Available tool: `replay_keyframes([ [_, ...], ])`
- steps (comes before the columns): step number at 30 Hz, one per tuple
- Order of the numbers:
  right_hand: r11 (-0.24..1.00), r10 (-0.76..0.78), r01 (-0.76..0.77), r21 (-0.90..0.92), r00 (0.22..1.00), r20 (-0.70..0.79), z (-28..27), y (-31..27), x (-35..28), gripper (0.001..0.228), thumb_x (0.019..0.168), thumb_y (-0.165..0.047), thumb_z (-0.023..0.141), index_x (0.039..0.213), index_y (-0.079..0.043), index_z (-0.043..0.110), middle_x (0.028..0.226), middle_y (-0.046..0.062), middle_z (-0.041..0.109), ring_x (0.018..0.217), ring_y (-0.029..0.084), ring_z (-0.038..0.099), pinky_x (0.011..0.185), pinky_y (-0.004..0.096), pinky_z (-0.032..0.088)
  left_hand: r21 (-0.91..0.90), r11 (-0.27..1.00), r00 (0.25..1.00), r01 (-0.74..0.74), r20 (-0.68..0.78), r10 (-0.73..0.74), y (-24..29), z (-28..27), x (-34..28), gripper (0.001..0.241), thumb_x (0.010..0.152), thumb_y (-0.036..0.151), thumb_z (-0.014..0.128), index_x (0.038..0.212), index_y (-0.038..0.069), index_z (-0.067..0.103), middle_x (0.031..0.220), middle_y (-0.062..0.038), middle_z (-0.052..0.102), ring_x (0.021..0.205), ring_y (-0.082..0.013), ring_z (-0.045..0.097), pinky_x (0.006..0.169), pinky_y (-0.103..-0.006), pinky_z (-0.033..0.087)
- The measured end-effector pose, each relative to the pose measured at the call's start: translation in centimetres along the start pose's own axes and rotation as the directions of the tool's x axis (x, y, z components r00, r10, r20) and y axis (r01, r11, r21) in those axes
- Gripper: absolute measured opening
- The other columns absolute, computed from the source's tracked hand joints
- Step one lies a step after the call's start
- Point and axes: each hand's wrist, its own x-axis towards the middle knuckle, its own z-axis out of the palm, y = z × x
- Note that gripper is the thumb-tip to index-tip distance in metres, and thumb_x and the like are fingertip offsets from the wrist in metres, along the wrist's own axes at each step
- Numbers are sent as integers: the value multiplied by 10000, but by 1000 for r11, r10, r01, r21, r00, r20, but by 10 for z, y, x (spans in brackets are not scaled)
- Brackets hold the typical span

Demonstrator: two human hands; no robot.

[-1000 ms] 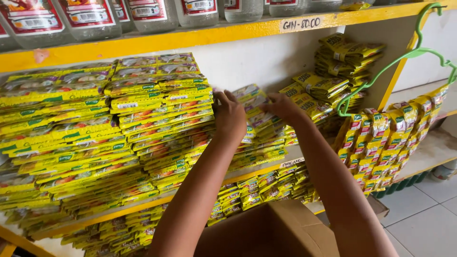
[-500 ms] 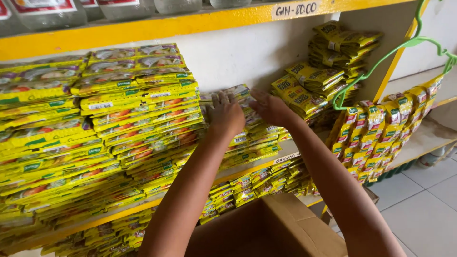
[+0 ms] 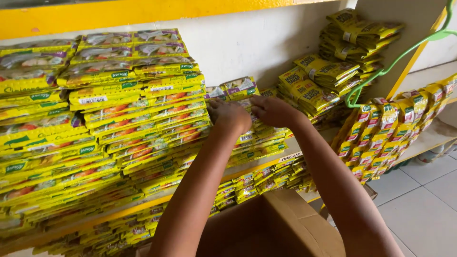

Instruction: Stocking and organizing food seasoning packets on grocery store shelves.

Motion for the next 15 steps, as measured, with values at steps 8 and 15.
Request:
replay_keyframes([
  [8, 996, -31, 8, -89, 967, -255, -10, -20, -35, 515, 1036, -354, 569, 1419, -11, 544, 1463, 252, 528, 1370, 430, 464, 1133, 475, 382, -39, 990, 985, -138, -114, 133, 3, -2, -32, 463, 1004, 253, 475, 1440, 148, 590, 1631, -174, 397, 1564, -471, 255, 1265, -653, 199],
  [15, 974, -211, 224, 27, 945, -251, -78, -114, -192, 793, 916, -422, 695, 1541, 6, 460, 1650, 207, 410, 1573, 376, 336, 1288, 472, 270, 132, 723, 474, -678, -673, 567, -75, 10, -230, 505, 994, 248, 635, 1388, -51, 536, 1424, -290, 542, 1247, -443, 560, 1067, -507, 456],
])
